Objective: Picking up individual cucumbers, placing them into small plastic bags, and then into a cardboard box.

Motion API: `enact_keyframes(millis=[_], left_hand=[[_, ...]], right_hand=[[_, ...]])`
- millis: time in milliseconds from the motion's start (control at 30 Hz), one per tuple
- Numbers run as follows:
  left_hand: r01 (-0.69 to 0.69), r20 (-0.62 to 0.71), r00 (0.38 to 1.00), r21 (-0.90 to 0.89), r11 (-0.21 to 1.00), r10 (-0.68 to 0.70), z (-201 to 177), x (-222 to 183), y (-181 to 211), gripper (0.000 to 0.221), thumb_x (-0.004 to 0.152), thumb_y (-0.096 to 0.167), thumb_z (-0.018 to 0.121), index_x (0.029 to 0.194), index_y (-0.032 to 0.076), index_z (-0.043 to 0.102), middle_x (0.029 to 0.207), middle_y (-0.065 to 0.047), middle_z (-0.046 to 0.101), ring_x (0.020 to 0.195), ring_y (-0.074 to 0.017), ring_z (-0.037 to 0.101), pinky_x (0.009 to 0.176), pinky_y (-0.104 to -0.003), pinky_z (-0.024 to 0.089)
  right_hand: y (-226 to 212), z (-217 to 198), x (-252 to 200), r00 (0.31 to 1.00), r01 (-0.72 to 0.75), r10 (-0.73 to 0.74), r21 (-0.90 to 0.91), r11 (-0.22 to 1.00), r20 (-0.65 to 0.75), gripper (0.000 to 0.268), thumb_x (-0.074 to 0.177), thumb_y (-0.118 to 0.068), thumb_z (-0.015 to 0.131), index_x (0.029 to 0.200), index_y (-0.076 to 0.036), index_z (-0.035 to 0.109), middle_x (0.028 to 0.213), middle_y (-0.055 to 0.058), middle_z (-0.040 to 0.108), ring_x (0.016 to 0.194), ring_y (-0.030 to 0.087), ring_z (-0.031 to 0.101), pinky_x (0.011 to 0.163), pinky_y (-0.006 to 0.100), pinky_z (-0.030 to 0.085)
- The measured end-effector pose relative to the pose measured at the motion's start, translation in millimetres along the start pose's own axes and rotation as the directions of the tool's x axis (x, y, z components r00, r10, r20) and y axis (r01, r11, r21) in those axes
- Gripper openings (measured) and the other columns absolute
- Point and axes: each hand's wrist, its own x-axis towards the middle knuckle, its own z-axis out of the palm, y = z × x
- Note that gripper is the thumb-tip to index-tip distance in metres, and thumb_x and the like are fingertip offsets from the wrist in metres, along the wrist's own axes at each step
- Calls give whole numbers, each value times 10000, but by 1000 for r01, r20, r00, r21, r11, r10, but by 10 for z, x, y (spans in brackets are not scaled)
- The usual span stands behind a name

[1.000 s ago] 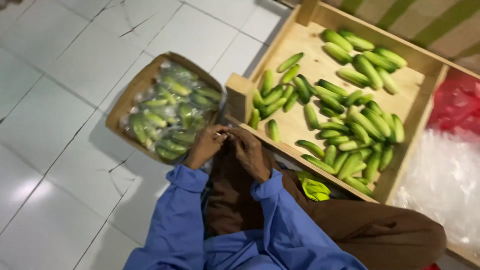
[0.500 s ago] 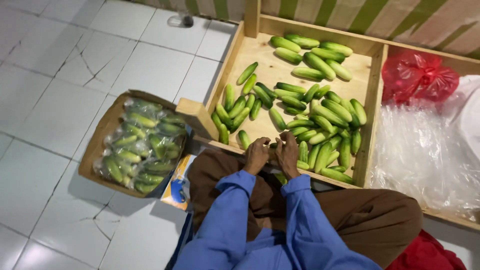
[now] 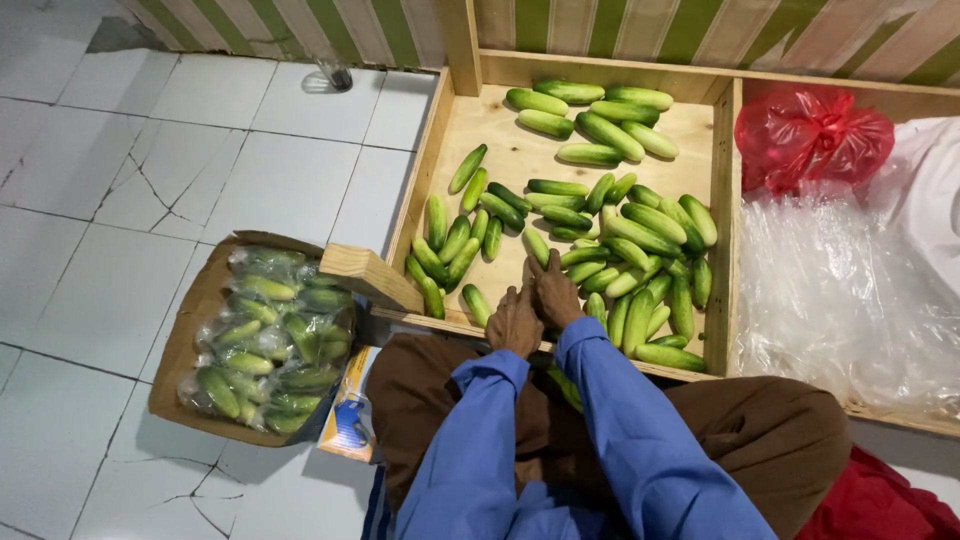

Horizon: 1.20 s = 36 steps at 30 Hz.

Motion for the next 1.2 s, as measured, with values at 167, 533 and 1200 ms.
enact_keyframes(millis=[167, 533, 1200], left_hand=[[40, -8, 999, -88, 995, -41, -117, -70, 71, 588, 975, 159, 489, 1542, 150, 335, 1370, -147, 483, 1164, -415, 630, 927, -540, 570], [-95, -113, 989, 14, 995, 96, -30, -99, -27, 851, 970, 206, 650, 1648, 242, 137, 1636, -230, 180, 1391, -423, 437, 1145, -597, 381], [-466, -355, 815, 70, 882, 459, 755, 204, -531, 500, 905, 434, 650, 1377, 275, 603, 1285, 12, 679, 1174, -217, 647, 1038, -420, 457]], right_hand=[[135, 72, -39, 998, -53, 47, 130, 990, 44, 341, 1048, -229, 521, 1372, -325, 565, 1497, 196, 369, 1015, 462, 720, 850, 557, 609], [479, 63, -479, 982, 182, -151, 332, 925, -115, 645, 878, -151, 708, 1437, -43, 404, 1170, 362, 625, 1058, 567, 617, 895, 680, 511], [25, -676, -1241, 970, -10, 175, 689, 725, -171, 356, 1014, -374, 600, 1320, -206, 664, 1124, 253, 725, 1102, 481, 657, 1008, 608, 490]])
